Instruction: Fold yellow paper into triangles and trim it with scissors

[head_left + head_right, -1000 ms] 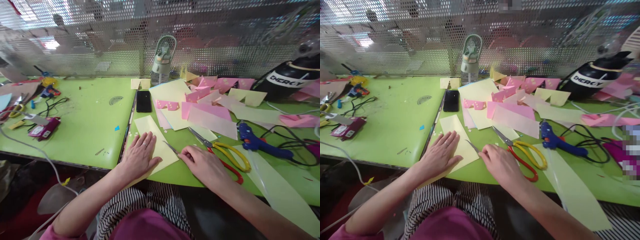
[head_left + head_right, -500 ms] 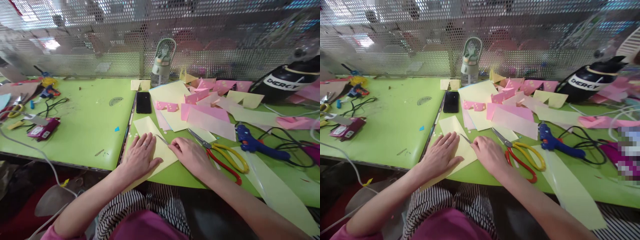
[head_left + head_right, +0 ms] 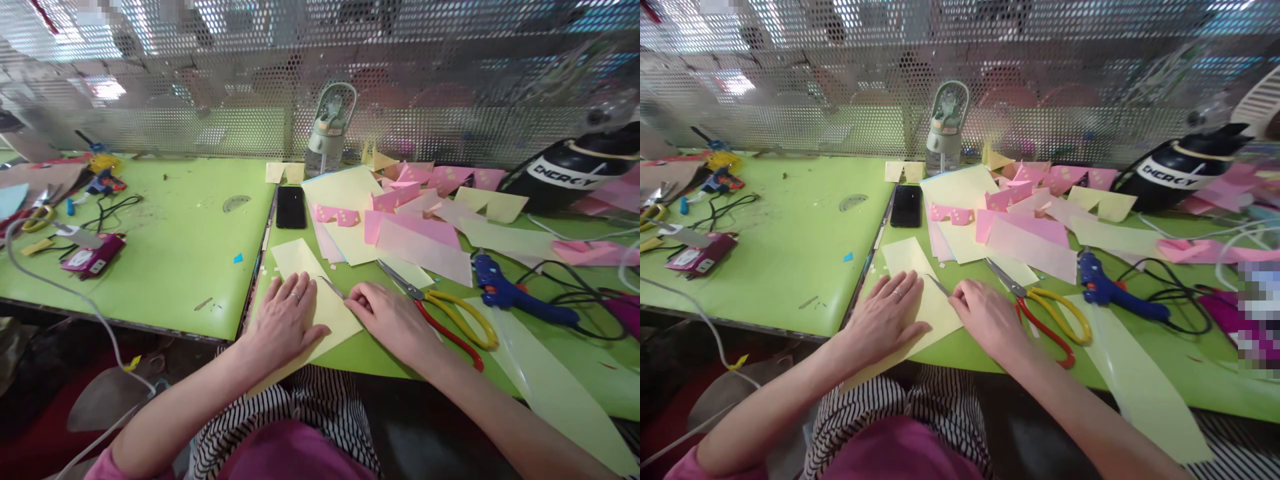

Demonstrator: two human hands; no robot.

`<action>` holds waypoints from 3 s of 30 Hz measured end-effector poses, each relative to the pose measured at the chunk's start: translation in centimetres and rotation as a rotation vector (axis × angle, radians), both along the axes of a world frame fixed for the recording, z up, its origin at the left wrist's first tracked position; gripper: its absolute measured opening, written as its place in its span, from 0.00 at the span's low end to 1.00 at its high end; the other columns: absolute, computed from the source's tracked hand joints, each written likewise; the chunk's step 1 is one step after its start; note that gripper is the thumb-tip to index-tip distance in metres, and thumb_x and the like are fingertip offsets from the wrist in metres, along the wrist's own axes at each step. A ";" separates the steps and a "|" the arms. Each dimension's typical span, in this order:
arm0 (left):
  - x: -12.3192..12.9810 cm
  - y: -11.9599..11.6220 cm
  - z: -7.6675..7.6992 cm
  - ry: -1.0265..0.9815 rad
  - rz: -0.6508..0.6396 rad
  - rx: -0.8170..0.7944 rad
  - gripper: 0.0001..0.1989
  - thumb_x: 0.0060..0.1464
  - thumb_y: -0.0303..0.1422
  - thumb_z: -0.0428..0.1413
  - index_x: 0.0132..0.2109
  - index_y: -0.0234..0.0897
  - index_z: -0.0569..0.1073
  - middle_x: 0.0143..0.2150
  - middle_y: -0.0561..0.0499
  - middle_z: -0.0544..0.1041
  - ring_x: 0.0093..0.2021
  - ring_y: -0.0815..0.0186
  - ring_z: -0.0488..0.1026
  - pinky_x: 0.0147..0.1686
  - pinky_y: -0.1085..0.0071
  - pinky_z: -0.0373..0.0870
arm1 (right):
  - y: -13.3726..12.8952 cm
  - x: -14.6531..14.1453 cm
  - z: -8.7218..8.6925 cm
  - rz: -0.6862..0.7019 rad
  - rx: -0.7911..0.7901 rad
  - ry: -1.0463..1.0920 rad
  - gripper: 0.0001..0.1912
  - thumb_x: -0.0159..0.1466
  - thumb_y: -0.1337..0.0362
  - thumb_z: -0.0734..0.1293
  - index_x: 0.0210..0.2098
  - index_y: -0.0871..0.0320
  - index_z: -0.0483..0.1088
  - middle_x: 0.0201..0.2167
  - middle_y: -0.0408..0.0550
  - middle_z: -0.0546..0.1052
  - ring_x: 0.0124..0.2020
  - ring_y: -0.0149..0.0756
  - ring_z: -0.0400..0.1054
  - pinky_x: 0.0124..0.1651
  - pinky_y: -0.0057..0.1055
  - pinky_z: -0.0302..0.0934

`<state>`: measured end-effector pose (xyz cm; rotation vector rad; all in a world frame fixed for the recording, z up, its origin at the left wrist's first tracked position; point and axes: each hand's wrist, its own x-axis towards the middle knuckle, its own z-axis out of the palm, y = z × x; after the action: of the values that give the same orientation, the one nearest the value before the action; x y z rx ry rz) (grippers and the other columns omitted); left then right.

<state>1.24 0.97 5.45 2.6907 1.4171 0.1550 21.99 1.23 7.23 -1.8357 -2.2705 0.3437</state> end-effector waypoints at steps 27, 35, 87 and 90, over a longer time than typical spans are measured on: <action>0.1 -0.4 -0.3 -0.072 0.005 -0.004 0.40 0.57 0.54 0.53 0.64 0.27 0.58 0.68 0.34 0.58 0.69 0.49 0.54 0.66 0.55 0.56 | -0.2 -0.9 -0.7 0.012 0.064 -0.149 0.09 0.67 0.62 0.63 0.31 0.57 0.67 0.29 0.45 0.76 0.30 0.37 0.70 0.30 0.31 0.55; 0.1 -0.3 -0.5 -0.059 0.001 -0.007 0.37 0.56 0.54 0.53 0.59 0.26 0.62 0.69 0.31 0.56 0.69 0.48 0.53 0.66 0.55 0.56 | 0.3 -1.1 -0.9 0.009 0.078 -0.149 0.10 0.68 0.61 0.62 0.30 0.57 0.66 0.29 0.46 0.76 0.31 0.37 0.70 0.29 0.31 0.55; -0.2 -1.3 -0.3 -0.051 0.007 0.038 0.36 0.62 0.51 0.46 0.65 0.25 0.58 0.67 0.34 0.61 0.68 0.50 0.57 0.66 0.54 0.54 | 0.2 -1.5 -1.7 0.030 0.189 -0.151 0.12 0.69 0.59 0.59 0.30 0.55 0.65 0.28 0.45 0.76 0.28 0.36 0.70 0.26 0.31 0.51; -0.2 -1.3 -0.5 -0.061 0.003 0.040 0.36 0.62 0.51 0.46 0.65 0.25 0.57 0.67 0.33 0.60 0.68 0.50 0.56 0.66 0.54 0.53 | 0.1 -0.9 -1.7 0.027 0.210 -0.137 0.13 0.69 0.58 0.57 0.30 0.55 0.65 0.28 0.45 0.77 0.29 0.36 0.70 0.27 0.32 0.52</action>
<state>1.06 -0.32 4.95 2.6901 1.4161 0.2663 21.06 1.35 5.48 -1.7725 -2.3198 -0.0181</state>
